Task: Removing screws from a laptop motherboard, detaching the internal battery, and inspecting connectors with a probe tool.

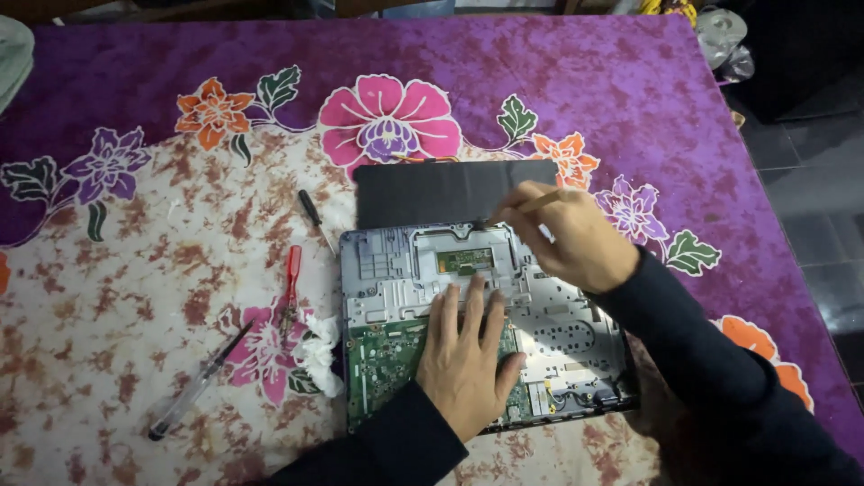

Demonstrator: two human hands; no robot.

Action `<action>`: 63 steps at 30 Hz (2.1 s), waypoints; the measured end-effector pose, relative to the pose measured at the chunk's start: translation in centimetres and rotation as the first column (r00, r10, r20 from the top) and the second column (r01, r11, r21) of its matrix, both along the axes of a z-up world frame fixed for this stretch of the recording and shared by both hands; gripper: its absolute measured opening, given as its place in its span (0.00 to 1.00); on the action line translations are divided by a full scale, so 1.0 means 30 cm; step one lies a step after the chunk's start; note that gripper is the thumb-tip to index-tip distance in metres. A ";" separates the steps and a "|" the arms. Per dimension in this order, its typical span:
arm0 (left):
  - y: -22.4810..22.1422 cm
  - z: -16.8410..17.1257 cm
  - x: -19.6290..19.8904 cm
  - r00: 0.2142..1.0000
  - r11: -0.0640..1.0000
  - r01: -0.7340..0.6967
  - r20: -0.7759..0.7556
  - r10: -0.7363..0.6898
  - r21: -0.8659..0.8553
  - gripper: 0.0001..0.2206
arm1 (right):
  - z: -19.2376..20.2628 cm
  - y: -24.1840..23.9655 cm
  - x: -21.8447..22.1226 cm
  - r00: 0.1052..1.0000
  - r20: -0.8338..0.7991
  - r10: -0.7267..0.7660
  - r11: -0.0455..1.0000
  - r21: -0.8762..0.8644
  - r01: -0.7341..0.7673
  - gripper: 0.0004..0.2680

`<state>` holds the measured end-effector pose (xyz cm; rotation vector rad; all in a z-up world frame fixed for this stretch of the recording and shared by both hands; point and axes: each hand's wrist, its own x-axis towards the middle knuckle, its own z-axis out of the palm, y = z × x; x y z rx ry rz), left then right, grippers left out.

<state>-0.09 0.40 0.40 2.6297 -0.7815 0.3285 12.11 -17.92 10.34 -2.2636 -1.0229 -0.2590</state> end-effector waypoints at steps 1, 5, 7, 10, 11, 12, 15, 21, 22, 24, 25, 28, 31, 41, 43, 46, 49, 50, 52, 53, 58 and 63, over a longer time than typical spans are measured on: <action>-0.001 0.004 0.002 1.000 1.000 -0.001 0.001 0.001 0.001 0.31 | -0.014 0.001 0.005 1.000 0.001 0.001 1.000 0.001 -0.001 0.06; 0.001 0.013 0.002 0.999 1.000 -0.003 0.038 0.004 -0.006 0.31 | -0.036 0.007 0.015 0.996 0.079 -0.031 0.997 -0.061 0.036 0.09; -0.002 0.010 0.002 0.999 1.000 -0.009 0.040 0.010 -0.015 0.31 | -0.029 0.020 0.020 0.997 0.070 -0.041 0.996 -0.078 0.046 0.09; -0.004 0.003 0.001 0.999 1.000 -0.006 0.053 0.007 -0.024 0.31 | -0.034 0.050 0.025 0.998 0.055 -0.014 0.999 -0.038 0.016 0.09; -0.004 0.003 0.001 0.999 1.000 -0.007 0.048 0.008 -0.020 0.32 | -0.036 0.051 0.027 0.998 0.054 -0.039 0.998 -0.042 0.041 0.06; -0.004 0.002 0.002 0.999 1.000 -0.009 0.043 0.010 -0.017 0.32 | -0.039 0.053 0.030 0.997 0.051 -0.063 0.997 -0.045 0.065 0.03; -0.003 0.008 0.001 0.999 1.000 -0.007 0.042 0.007 -0.001 0.32 | -0.041 0.048 0.031 0.980 0.148 -0.132 0.977 -0.146 0.154 0.03; -0.006 0.004 0.002 0.999 1.000 -0.011 0.048 0.012 -0.022 0.32 | -0.004 0.099 0.031 0.999 0.032 -0.022 0.999 -0.037 0.023 0.05; -0.007 0.000 0.002 0.999 1.000 -0.015 0.049 0.016 -0.023 0.32 | -0.009 0.103 0.034 0.999 0.033 -0.018 0.999 -0.038 0.019 0.05; -0.008 -0.007 0.001 1.000 1.000 -0.004 0.029 0.005 -0.017 0.33 | -0.020 0.110 0.040 0.997 0.071 -0.009 0.999 -0.035 0.012 0.05; -0.010 -0.009 -0.001 1.000 1.000 -0.006 0.030 0.007 -0.017 0.33 | -0.023 0.130 0.037 0.997 0.072 -0.008 0.999 -0.035 0.010 0.05; -0.013 -0.014 0.001 1.000 1.000 -0.016 0.025 0.015 0.002 0.33 | -0.026 0.171 0.034 0.995 -0.031 0.091 0.995 0.053 -0.089 0.06; -0.011 -0.014 0.002 0.999 0.996 0.001 0.038 0.002 -0.086 0.33 | -0.022 0.177 0.034 0.998 0.042 0.055 0.998 -0.009 -0.055 0.05; -0.011 -0.008 0.002 0.999 1.000 -0.008 0.047 0.009 -0.031 0.33 | -0.004 0.221 0.031 0.996 0.085 0.038 0.998 0.045 -0.042 0.06; -0.011 -0.007 -0.001 0.999 1.000 -0.004 0.050 0.005 -0.029 0.33 | -0.010 0.226 0.030 0.997 0.071 0.028 0.997 0.067 -0.032 0.08; -0.013 -0.013 0.000 0.998 1.000 -0.017 0.054 0.018 -0.023 0.33 | -0.050 0.226 0.044 0.986 0.088 0.139 0.989 0.034 -0.142 0.06; -0.014 -0.018 0.004 0.998 1.000 -0.021 0.055 0.022 -0.019 0.33 | -0.036 0.224 0.031 0.993 0.082 0.083 0.996 -0.042 -0.079 0.10; -0.014 -0.020 0.002 0.999 1.000 -0.017 0.048 0.018 -0.022 0.33 | -0.037 0.226 0.030 0.992 0.094 0.079 0.996 -0.037 -0.076 0.09; -0.018 -0.027 0.000 0.999 1.000 -0.012 0.042 0.013 -0.026 0.33 | -0.034 0.233 0.027 0.991 0.109 0.074 0.997 -0.033 -0.071 0.08; -0.021 -0.032 0.000 1.000 1.000 -0.012 0.028 0.013 -0.026 0.33 | -0.030 0.240 0.025 0.992 0.058 0.112 0.994 -0.018 -0.111 0.04; -0.018 -0.029 0.000 1.000 0.998 -0.007 0.024 0.008 -0.061 0.33 | -0.031 0.218 0.035 0.991 0.053 0.122 0.992 -0.036 -0.120 0.05; -0.017 -0.017 0.001 0.998 0.999 -0.019 0.057 0.021 -0.030 0.33 | -0.026 0.179 0.043 0.995 0.051 0.087 0.995 -0.051 -0.084 0.11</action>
